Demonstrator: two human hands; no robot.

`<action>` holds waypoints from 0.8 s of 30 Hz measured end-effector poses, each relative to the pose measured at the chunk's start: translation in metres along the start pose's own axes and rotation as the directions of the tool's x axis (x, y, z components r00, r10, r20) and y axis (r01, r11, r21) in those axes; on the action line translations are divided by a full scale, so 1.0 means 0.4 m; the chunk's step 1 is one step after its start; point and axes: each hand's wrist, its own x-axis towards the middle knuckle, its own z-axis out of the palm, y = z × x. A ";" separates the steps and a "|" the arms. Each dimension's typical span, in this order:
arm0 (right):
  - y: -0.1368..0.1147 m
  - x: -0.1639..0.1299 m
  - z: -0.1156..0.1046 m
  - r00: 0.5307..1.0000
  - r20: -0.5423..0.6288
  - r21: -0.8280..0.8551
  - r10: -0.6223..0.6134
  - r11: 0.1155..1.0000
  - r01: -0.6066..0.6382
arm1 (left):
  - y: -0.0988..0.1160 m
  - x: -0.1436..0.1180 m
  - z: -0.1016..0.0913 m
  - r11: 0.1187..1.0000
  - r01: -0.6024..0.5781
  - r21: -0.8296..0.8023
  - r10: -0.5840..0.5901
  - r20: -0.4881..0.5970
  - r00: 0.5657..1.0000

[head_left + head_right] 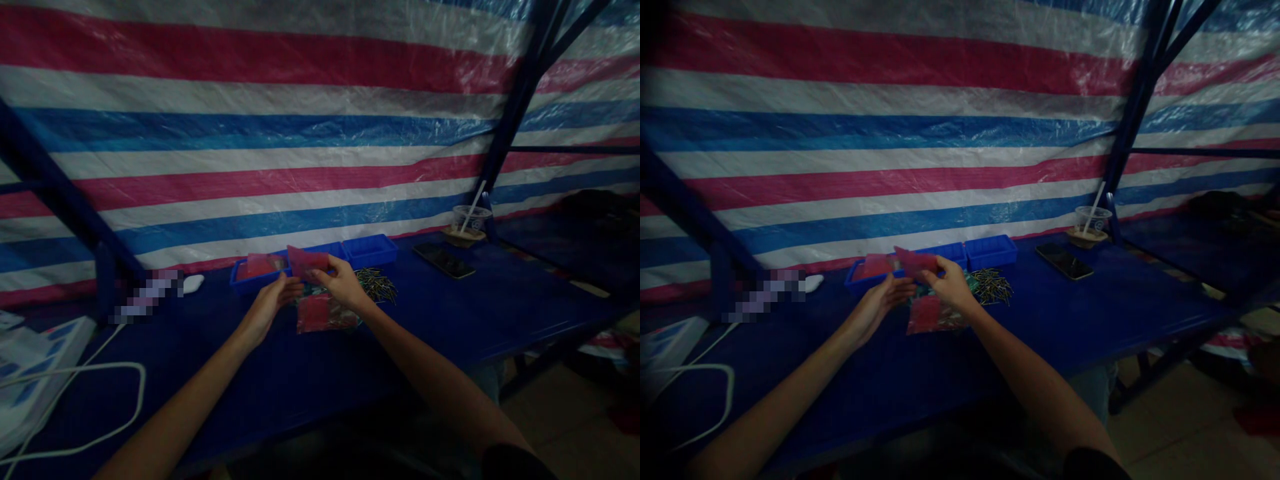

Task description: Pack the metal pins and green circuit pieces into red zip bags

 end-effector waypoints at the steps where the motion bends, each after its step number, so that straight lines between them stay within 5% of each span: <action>1: -0.004 -0.003 -0.003 0.999 0.024 -0.078 -0.040 0.996 0.042 | 0.008 -0.001 -0.003 0.981 0.132 -0.141 -0.128 0.039 0.991; 4: -0.021 -0.016 -0.005 0.966 0.170 -0.306 -0.197 0.921 0.242 | 0.028 -0.003 -0.009 0.857 0.348 -0.381 -0.319 0.138 0.938; 7: -0.042 -0.035 0.003 0.903 0.336 -0.451 -0.266 0.797 0.402 | 0.029 0.002 -0.007 0.830 0.308 -0.466 -0.323 0.050 0.945; 11: -0.056 -0.048 0.014 0.917 0.325 -0.554 -0.230 0.740 0.382 | 0.004 0.012 -0.007 0.942 0.023 -0.335 -0.079 -0.156 0.985; 14: -0.050 -0.036 0.016 0.977 0.187 -0.473 -0.105 0.862 0.183 | -0.009 0.004 -0.010 0.964 -0.264 0.009 0.256 -0.287 0.923; 16: -0.043 -0.023 0.014 0.986 0.147 -0.235 0.083 0.971 -0.047 | -0.011 -0.008 -0.009 0.903 -0.367 0.224 0.414 -0.222 0.883; 19: -0.029 -0.007 0.014 0.938 0.179 0.187 0.297 0.926 -0.328 | -0.013 -0.021 -0.004 0.764 -0.494 0.415 0.538 0.013 0.843; 21: -0.015 -0.003 0.018 0.935 0.137 0.319 0.327 0.879 -0.354 | -0.020 -0.020 -0.001 0.626 -0.580 0.522 0.597 0.157 0.786; 24: 0.004 -0.006 0.023 0.957 0.006 0.232 0.291 0.930 -0.284 | -0.033 -0.008 0.001 0.522 -0.605 0.601 0.608 0.236 0.758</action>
